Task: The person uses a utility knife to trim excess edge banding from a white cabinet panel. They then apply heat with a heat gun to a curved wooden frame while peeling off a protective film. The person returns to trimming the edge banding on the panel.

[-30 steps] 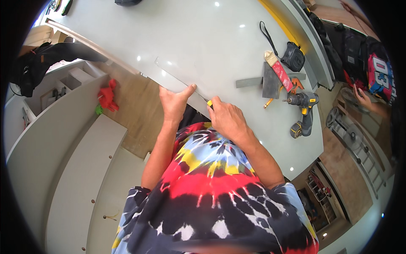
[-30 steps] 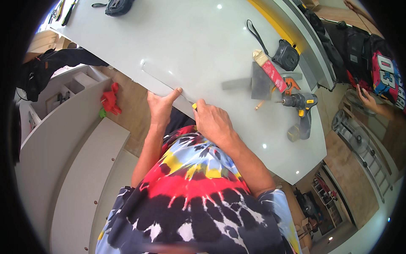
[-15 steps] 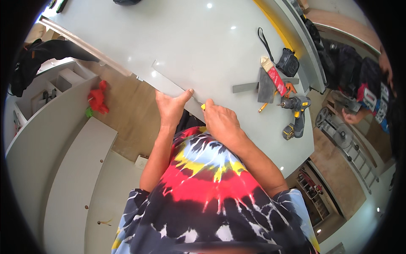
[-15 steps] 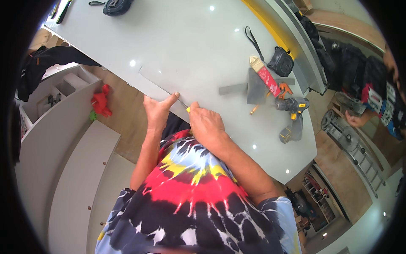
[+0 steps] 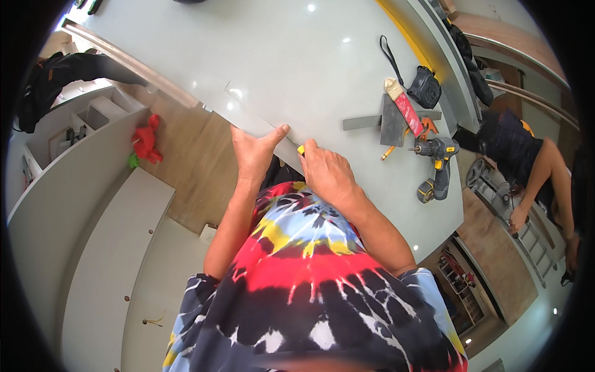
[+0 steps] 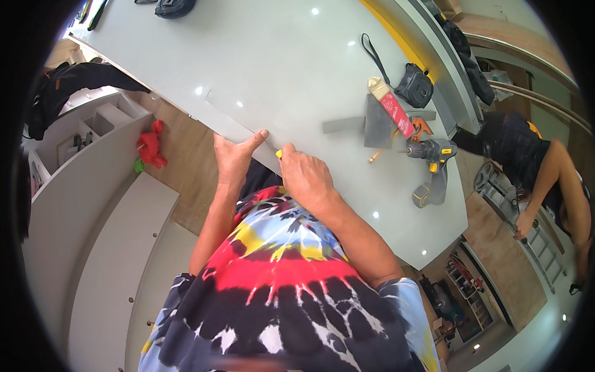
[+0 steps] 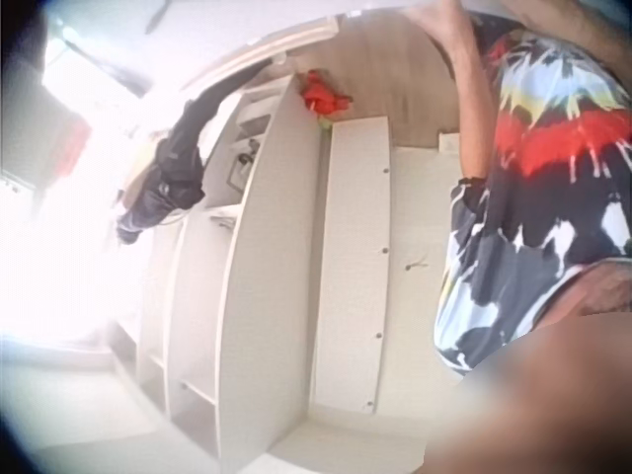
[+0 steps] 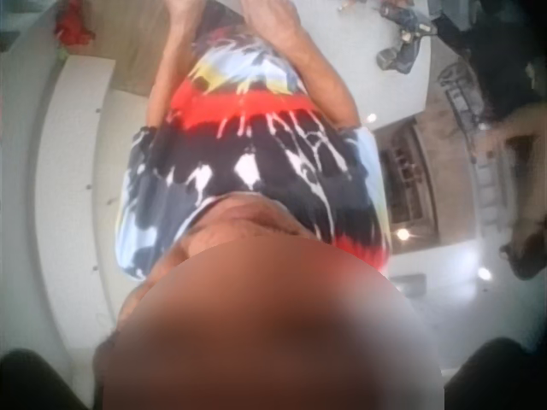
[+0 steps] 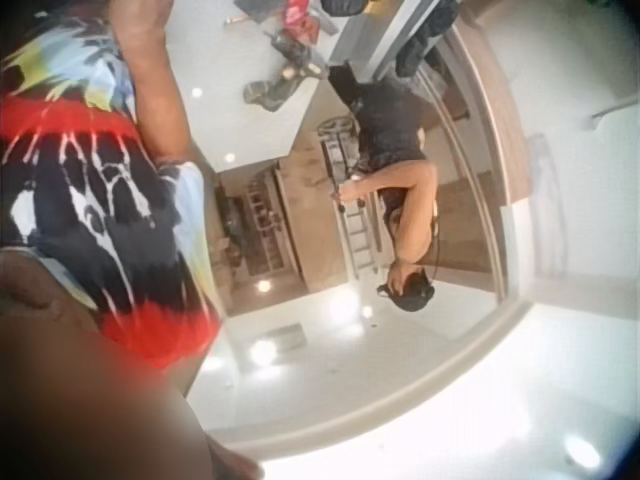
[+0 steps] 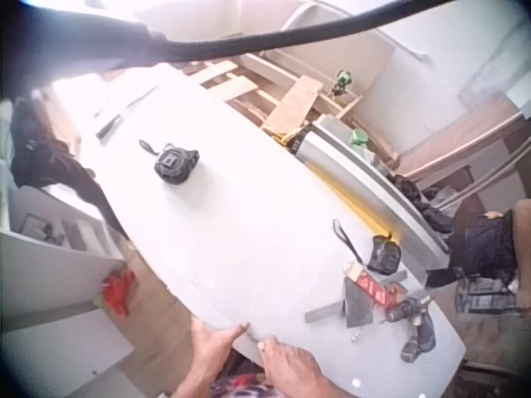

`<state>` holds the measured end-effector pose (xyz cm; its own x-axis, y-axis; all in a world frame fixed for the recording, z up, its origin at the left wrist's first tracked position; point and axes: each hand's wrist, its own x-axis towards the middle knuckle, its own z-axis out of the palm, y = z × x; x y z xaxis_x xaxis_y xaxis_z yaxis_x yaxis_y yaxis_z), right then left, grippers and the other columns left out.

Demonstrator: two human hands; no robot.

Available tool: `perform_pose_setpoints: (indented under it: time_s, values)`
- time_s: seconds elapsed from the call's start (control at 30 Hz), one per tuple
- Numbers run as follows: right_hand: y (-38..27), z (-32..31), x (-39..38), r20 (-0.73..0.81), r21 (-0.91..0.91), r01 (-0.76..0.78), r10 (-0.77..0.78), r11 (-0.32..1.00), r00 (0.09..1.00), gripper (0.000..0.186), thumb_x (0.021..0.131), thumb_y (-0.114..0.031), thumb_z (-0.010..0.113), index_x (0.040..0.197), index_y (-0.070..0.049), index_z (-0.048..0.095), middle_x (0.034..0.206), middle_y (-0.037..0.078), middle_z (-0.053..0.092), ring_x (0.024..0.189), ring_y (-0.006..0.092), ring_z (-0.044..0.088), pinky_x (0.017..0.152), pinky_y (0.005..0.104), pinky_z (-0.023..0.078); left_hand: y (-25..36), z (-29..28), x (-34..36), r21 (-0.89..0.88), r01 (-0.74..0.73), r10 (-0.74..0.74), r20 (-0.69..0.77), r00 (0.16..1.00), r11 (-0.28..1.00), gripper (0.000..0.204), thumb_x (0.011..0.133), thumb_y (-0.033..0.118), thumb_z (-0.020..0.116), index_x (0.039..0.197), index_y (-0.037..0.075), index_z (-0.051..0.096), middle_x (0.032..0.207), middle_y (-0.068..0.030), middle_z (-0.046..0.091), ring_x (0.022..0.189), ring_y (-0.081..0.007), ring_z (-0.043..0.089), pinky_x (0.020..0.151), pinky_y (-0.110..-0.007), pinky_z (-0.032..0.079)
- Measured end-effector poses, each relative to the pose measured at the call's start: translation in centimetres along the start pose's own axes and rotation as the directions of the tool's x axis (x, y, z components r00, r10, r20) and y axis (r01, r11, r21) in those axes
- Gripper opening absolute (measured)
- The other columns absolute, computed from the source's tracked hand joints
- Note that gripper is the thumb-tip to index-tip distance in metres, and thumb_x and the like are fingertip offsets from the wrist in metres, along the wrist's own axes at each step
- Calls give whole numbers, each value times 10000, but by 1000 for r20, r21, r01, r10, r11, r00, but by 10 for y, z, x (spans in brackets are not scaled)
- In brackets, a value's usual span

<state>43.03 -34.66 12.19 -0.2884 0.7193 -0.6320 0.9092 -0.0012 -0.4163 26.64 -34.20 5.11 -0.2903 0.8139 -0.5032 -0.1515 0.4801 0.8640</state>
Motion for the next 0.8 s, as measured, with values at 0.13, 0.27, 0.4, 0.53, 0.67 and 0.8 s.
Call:
perform_pose_setpoints:
  time_s: [0.13,0.27,0.4,0.53,0.67,0.8]
  values:
    - [2,1,3,-2,28,-6,6,1000,1000,194,1037,-177,566,1003,13,541,831,244,727,784,434,736,703,531,584,2,2,-2,-12,9,-9,-14,1000,1000,764,748,6,891,1363,-50,442,1255,-149,602,1120,-229,633,957,-373,548]
    - [-2,-10,-5,-30,62,23,-21,998,999,187,1031,-172,584,997,5,534,834,239,725,788,436,734,705,534,579,5,5,-4,-86,1,-4,-31,1000,996,747,749,-2,890,1353,-55,454,1249,-152,614,1120,-231,640,969,-377,547]
    - [2,-28,-26,-104,160,6,10,987,995,227,1036,-198,610,1015,0,502,801,265,696,756,482,691,674,563,540,6,5,-4,-29,11,-13,-57,998,1000,735,750,-12,887,1347,-53,461,1228,-150,632,1095,-230,652,957,-373,553]
    - [9,-31,-25,-81,145,-30,42,989,996,237,1039,-204,607,1013,5,499,799,270,692,758,497,680,675,571,532,7,6,-3,-24,26,-27,-41,999,999,731,748,-13,888,1343,-53,465,1209,-145,646,1064,-227,663,935,-366,562]
    - [7,-18,-17,-40,153,-7,14,988,999,239,1041,-211,602,1009,5,502,813,267,697,780,498,685,688,576,535,7,5,-3,8,56,-55,-50,997,998,726,746,-7,890,1337,-54,471,1200,-145,650,1047,-219,667,915,-361,568]
    - [7,-8,-11,-3,118,-39,40,992,999,233,1035,-210,602,1011,6,517,828,252,708,796,479,704,703,565,554,4,5,-3,-54,27,-29,-40,999,998,717,749,0,887,1333,-51,475,1192,-142,652,1040,-214,668,906,-358,568]
